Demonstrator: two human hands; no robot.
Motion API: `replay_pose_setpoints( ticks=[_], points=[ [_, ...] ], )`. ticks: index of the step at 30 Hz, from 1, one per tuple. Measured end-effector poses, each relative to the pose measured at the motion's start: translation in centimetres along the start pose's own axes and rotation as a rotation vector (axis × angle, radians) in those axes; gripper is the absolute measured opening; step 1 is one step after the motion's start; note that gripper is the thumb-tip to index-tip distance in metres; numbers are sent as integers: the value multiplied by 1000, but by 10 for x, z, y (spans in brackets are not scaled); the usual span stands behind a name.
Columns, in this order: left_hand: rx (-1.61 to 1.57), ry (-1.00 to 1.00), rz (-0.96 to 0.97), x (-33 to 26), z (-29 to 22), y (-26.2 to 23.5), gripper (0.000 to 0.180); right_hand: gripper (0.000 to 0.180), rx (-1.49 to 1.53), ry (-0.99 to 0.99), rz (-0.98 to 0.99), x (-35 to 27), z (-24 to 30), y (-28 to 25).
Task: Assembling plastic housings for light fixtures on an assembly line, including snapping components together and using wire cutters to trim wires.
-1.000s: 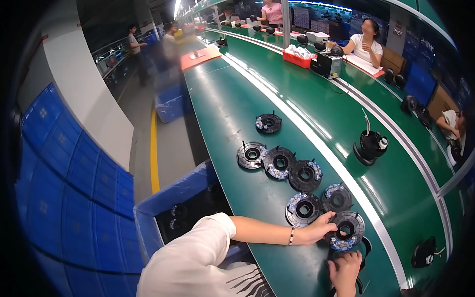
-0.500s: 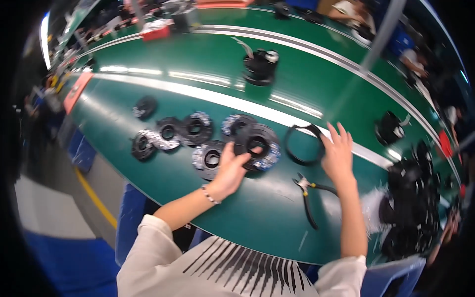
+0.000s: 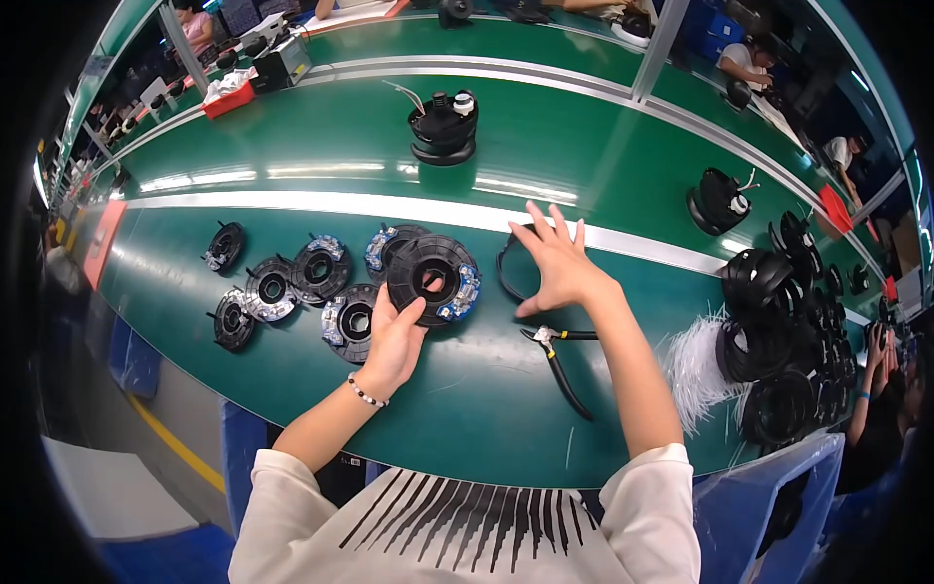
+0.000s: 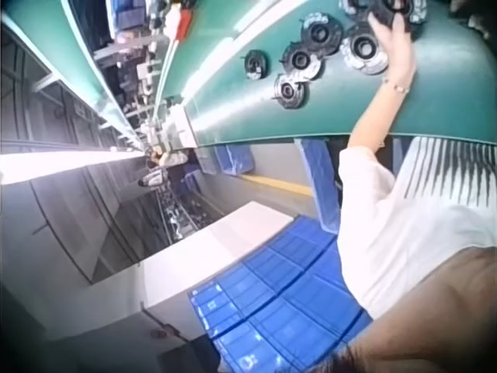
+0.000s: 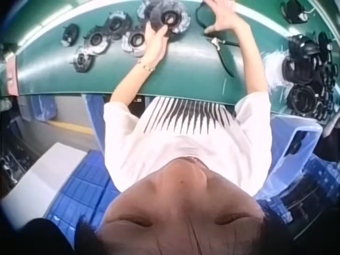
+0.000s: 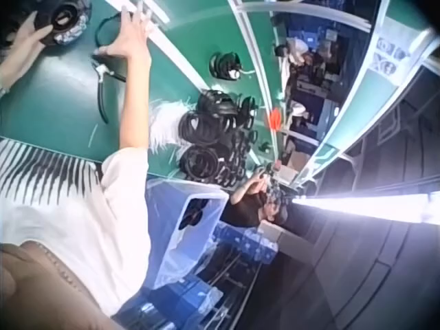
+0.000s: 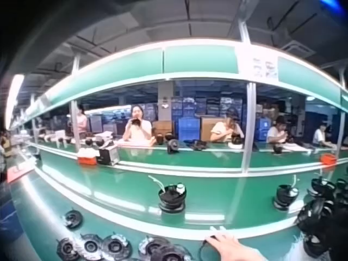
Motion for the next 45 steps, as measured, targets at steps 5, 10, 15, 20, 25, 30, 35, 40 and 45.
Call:
replay_pose_setpoints(
  ticks=[5,10,15,20,25,30,35,40,45],
  points=[
    [13,-11,18,0,0,6,40,107,92,221,48,3,-21,20],
    [2,21,0,3,4,0,42,98,1318,333,-159,-6,-26,15],
    [296,166,187,-7,5,14,59,98,1493,228,-108,-35,51,29],
    [-357,-390,444,-25,2,48,74,106,1329,62,-305,-44,55,7],
    [-343,-507,206,-15,8,37,67,116,730,-56,-278,-61,92,-10],
    [-410,-478,198,-13,9,34,55,116,773,-69,-237,-63,89,-19],
    [-255,-311,164,-11,7,30,52,116,731,41,-250,-61,92,-11],
    [-279,-268,121,-9,6,28,56,117,651,28,-355,-66,100,-18],
    [-260,-267,215,-8,5,30,52,118,759,69,-271,-53,88,-5]
  ],
)
Point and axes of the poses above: each hand's wrist, its own x-axis towards the middle knuckle, its own y-axis out of the palm, z = x × y, the point moved 8 cm from there along x, towards the middle knuckle, and after that the axes turned 9 degrees about y, right-handed, at the moved point
